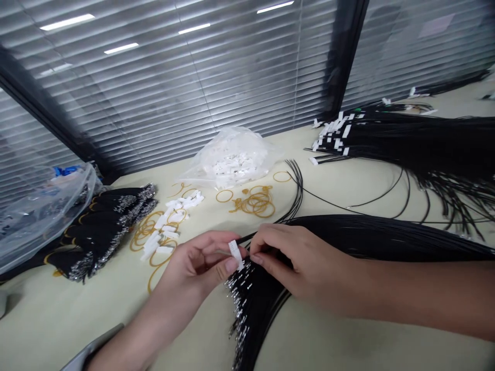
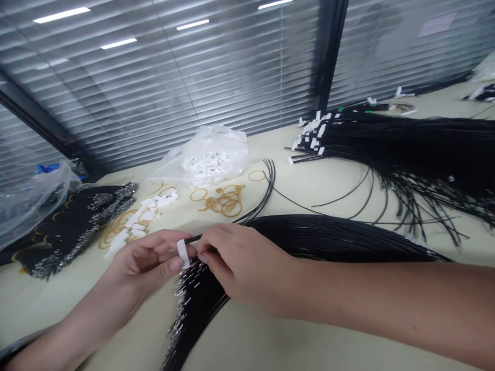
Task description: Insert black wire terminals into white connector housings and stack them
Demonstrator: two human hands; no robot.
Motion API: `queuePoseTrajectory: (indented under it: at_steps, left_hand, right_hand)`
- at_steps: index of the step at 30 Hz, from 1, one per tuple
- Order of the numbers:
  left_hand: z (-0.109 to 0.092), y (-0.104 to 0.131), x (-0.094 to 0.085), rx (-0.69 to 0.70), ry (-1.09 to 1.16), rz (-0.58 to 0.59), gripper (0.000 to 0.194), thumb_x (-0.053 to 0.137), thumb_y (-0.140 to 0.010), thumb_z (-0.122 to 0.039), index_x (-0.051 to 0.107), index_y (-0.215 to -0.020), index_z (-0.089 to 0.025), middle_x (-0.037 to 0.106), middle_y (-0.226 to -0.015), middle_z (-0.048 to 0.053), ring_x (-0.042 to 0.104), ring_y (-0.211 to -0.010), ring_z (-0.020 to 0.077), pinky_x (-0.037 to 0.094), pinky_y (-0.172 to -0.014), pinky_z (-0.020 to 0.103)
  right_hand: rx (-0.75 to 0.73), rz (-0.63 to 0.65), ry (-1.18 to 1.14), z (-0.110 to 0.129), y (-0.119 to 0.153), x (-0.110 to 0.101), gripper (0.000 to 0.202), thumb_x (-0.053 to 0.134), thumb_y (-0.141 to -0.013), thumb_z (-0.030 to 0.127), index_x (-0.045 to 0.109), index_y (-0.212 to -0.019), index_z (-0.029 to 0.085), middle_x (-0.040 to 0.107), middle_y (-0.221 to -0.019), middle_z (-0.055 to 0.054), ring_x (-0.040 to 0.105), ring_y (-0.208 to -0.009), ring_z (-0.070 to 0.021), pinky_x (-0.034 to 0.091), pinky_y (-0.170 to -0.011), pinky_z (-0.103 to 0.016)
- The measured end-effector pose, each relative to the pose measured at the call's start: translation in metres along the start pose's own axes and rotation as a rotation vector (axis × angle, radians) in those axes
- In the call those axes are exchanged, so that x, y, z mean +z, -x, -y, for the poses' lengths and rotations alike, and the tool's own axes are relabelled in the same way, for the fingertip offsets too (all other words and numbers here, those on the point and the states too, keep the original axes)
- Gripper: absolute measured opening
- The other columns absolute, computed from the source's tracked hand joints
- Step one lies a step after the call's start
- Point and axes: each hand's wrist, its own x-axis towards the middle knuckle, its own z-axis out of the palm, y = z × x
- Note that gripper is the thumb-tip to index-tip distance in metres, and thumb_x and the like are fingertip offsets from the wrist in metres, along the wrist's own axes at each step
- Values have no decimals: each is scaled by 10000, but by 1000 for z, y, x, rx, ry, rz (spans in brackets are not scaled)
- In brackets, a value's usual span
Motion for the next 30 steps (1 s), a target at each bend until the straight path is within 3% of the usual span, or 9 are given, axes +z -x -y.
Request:
queuePoseTrajectory:
  at_steps: [5, 12, 21, 30]
  left_hand:
    - [2, 0, 1, -3, -22, -16, 195, 692, -715, -155, 642, -896, -206, 735, -785, 8, 657, -740, 127, 483, -668, 195]
    - [5, 2, 1, 6, -10, 21, 184, 678, -732, -153, 629, -893, -229, 705, -691, -33, 609, -630, 83, 448, -598, 159]
    - [8, 3, 3, 43, -38, 0, 173, 695, -702, -146, 639, -849, -218, 659, -595, -30, 561, -552, 97, 410, -514, 181]
    - [2, 3, 3, 78, -100, 17, 158, 664, -750, -208, 621, -897, -251, 669, -664, -35, 574, -625, 92, 429, -582, 163]
  right_hand:
    - [10, 39, 117, 1, 2, 1, 117, 408, -862, 89, 503, -822, 143, 555, -784, -26, 496, -710, -124, 373, -640, -250]
    - [5, 21, -5, 0, 4, 3, 99, 441, -832, 98, 520, -811, 153, 557, -738, 7, 480, -651, -94, 345, -600, -217]
    - [-4, 39, -48, 1, 3, 4, 95, 451, -818, 104, 507, -757, 152, 521, -651, 29, 447, -579, -71, 315, -548, -195]
    - [20, 16, -100, 4, 0, 1, 69, 465, -797, 109, 514, -768, 148, 510, -648, 36, 426, -557, -64, 317, -531, -192]
